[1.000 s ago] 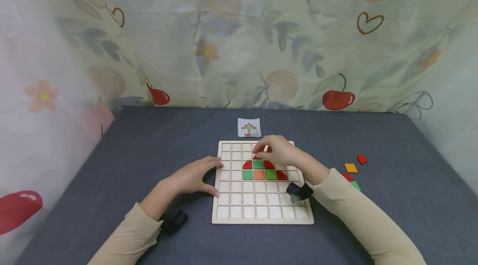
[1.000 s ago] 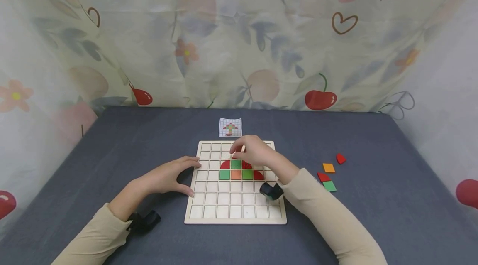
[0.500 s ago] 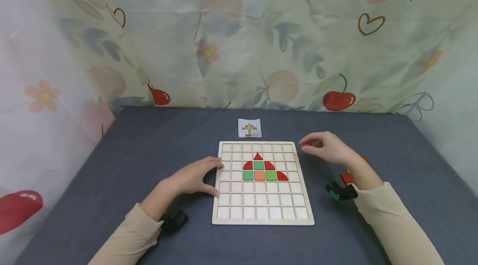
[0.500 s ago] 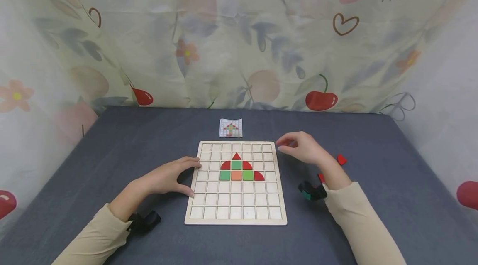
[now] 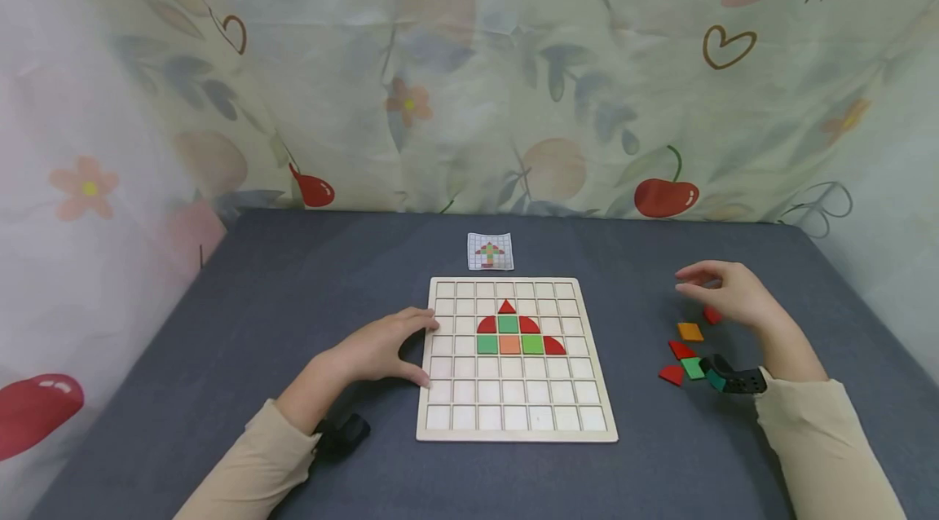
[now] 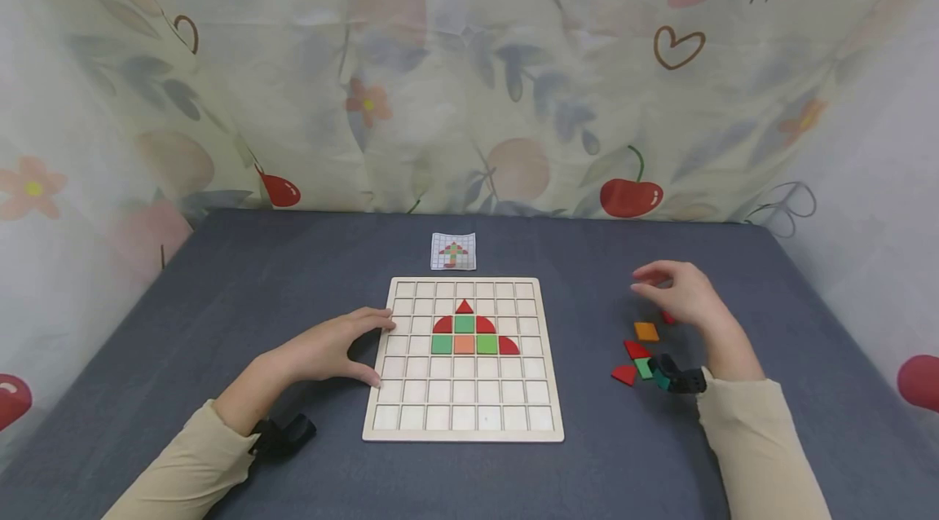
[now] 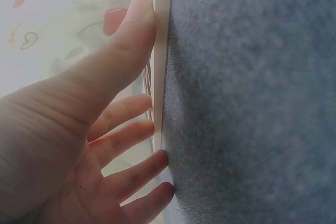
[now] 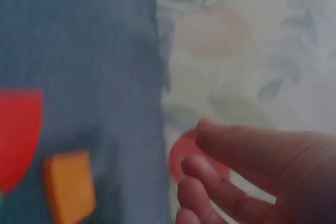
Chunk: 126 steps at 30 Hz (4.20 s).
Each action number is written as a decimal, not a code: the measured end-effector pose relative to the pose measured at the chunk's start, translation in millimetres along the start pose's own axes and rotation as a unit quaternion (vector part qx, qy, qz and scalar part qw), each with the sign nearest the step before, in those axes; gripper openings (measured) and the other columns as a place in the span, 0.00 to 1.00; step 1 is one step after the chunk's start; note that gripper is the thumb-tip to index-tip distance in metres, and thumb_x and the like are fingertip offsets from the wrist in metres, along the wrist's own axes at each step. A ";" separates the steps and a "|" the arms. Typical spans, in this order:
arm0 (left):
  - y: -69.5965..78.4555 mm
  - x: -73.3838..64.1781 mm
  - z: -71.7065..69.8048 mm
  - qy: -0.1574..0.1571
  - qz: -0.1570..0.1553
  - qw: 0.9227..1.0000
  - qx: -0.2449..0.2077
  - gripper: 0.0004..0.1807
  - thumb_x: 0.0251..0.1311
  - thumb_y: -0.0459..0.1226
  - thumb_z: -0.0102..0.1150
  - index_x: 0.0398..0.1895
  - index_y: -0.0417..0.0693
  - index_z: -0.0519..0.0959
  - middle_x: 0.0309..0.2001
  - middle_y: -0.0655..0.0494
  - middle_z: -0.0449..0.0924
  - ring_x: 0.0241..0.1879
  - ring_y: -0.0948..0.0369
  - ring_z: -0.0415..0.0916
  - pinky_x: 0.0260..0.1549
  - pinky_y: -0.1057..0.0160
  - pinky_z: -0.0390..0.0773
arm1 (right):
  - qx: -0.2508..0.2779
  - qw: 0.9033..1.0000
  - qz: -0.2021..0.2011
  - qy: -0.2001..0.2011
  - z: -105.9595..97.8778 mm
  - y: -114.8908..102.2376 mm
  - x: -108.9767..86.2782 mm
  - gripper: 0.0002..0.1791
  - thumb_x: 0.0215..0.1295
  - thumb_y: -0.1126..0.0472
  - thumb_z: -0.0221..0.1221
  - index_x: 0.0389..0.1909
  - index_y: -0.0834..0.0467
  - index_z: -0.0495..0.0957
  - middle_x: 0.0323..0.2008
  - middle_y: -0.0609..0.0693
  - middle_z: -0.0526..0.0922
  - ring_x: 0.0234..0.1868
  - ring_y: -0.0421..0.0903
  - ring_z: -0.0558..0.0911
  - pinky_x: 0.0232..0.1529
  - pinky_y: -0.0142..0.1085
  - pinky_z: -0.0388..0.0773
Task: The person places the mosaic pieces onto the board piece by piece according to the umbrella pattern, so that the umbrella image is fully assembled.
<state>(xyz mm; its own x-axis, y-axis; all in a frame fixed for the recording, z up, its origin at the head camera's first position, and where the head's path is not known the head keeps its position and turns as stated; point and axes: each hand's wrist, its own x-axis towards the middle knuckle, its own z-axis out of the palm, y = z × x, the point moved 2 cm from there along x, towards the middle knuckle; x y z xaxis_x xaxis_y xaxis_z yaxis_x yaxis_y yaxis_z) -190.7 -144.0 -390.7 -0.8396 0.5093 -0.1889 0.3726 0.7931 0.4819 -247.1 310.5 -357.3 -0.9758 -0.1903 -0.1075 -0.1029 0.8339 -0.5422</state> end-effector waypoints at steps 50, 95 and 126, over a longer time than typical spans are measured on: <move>-0.6 -0.3 0.5 0.001 0.005 1.000 -0.004 0.42 0.42 0.51 0.72 0.62 0.46 0.68 0.68 0.46 0.62 0.67 0.50 0.61 0.63 0.48 0.64 | 0.014 0.994 -0.102 0.047 53.0 -86.8 -9.5 0.14 0.60 0.61 0.61 0.47 0.61 0.79 0.39 0.56 0.83 0.37 0.47 0.79 0.36 0.35 0.76; -1.8 1.4 0.3 0.002 0.005 1.000 -0.001 0.43 0.41 0.53 0.71 0.61 0.46 0.69 0.67 0.46 0.63 0.65 0.50 0.63 0.63 0.47 0.64 | 0.028 0.963 -0.259 -0.075 154.3 -210.8 14.1 0.07 0.58 0.61 0.62 0.36 0.58 0.82 0.23 0.47 0.78 0.27 0.40 0.72 0.30 0.26 0.67; -1.0 -0.7 -0.7 0.006 0.012 1.000 -0.005 0.41 0.42 0.51 0.71 0.61 0.46 0.70 0.67 0.45 0.63 0.66 0.49 0.62 0.63 0.47 0.64 | -0.055 0.970 -0.220 -0.084 168.2 -220.5 23.4 0.06 0.59 0.61 0.62 0.37 0.57 0.82 0.25 0.50 0.78 0.27 0.41 0.71 0.28 0.31 0.67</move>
<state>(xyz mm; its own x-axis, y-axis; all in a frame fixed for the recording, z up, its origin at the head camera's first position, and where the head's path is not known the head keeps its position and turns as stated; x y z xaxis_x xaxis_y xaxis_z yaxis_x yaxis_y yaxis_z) -190.7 -145.4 -390.4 -0.8356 0.5233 -0.1674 0.3883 0.7780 0.4939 -214.8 35.0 -380.5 -0.7889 -0.6140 -0.0259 -0.5306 0.7019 -0.4753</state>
